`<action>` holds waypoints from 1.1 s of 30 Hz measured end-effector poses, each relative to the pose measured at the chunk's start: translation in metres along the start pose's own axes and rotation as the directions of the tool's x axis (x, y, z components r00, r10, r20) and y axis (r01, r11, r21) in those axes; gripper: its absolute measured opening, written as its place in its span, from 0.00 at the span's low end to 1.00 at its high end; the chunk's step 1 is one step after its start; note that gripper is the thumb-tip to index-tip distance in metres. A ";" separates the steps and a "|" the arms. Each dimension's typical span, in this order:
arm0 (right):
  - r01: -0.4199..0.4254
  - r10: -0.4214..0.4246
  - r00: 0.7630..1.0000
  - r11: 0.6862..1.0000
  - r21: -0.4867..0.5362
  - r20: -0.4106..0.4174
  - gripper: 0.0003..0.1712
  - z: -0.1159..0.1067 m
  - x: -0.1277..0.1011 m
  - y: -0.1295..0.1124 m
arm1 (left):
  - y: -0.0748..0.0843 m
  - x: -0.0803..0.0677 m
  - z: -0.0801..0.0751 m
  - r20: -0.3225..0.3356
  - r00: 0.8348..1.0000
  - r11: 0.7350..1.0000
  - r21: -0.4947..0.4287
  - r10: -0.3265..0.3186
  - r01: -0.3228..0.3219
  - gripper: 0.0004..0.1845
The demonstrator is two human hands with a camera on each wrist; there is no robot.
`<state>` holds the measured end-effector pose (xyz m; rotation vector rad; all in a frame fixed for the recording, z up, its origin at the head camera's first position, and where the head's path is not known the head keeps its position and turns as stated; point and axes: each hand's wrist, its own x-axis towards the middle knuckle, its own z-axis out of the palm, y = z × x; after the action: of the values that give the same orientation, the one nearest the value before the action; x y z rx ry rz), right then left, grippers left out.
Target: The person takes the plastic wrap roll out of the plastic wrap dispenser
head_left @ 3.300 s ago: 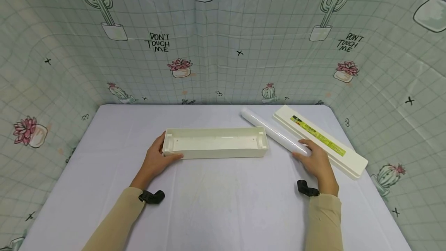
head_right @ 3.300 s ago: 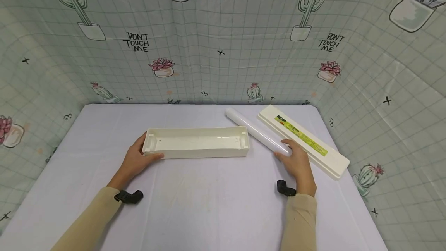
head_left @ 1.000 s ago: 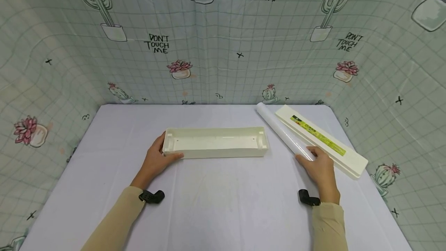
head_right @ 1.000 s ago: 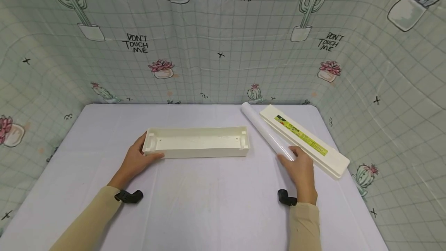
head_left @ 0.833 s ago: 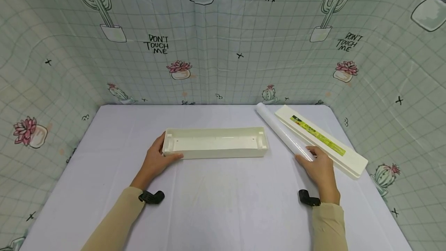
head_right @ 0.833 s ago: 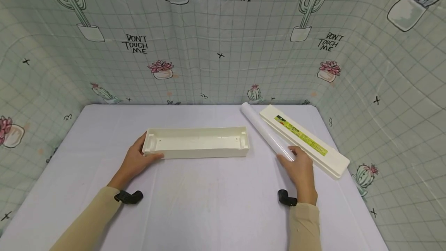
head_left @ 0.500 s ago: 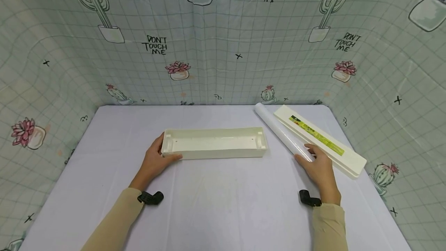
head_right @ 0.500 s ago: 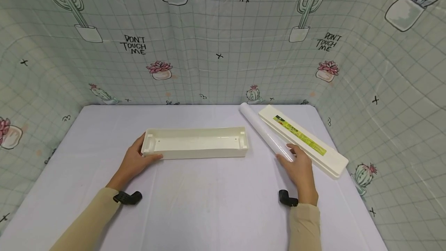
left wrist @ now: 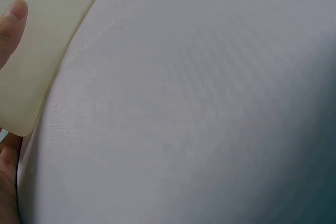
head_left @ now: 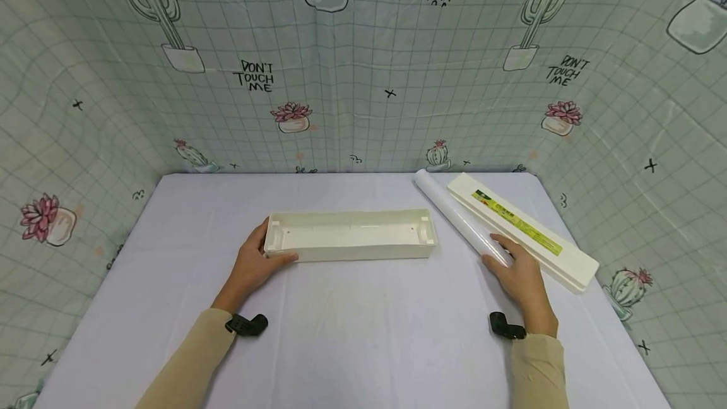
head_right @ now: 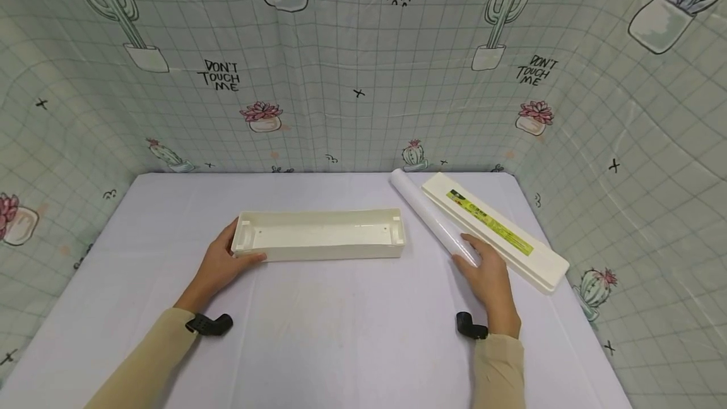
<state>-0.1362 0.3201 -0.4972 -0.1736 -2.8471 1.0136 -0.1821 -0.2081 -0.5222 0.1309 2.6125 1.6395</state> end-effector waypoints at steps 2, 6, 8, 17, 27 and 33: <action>0.015 -0.015 1.000 1.000 -0.008 0.012 0.35 -0.002 0.001 0.002 | 0.000 0.000 0.001 0.001 1.000 1.000 -0.006 0.003 -0.003 0.60; 0.032 -0.032 0.999 0.999 -0.012 0.021 0.35 -0.005 0.001 0.005 | 0.000 0.000 0.003 0.002 1.000 1.000 -0.022 0.009 -0.009 0.60; 0.035 -0.035 0.999 0.999 -0.008 0.024 0.35 -0.006 0.002 0.006 | 0.001 0.000 0.003 0.000 1.000 1.000 -0.016 0.010 -0.010 0.60; -0.015 0.017 0.999 0.999 -0.044 0.045 0.37 -0.008 -0.003 0.008 | 0.004 0.001 0.002 0.021 1.000 1.000 -0.006 0.013 -0.013 0.61; 0.085 -0.079 0.995 0.991 -0.104 0.066 0.37 -0.011 -0.002 0.007 | 0.002 0.002 0.003 0.033 0.999 1.000 0.012 0.020 -0.020 0.60; 0.149 -0.137 0.986 0.982 -0.120 0.098 0.38 -0.007 0.005 0.006 | 0.003 0.000 -0.004 0.048 0.999 0.999 0.047 0.008 -0.010 0.59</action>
<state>-0.1401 0.3301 -0.4955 0.0674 -2.9554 0.8333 -0.1821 -0.2106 -0.5175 0.1821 2.6199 1.5584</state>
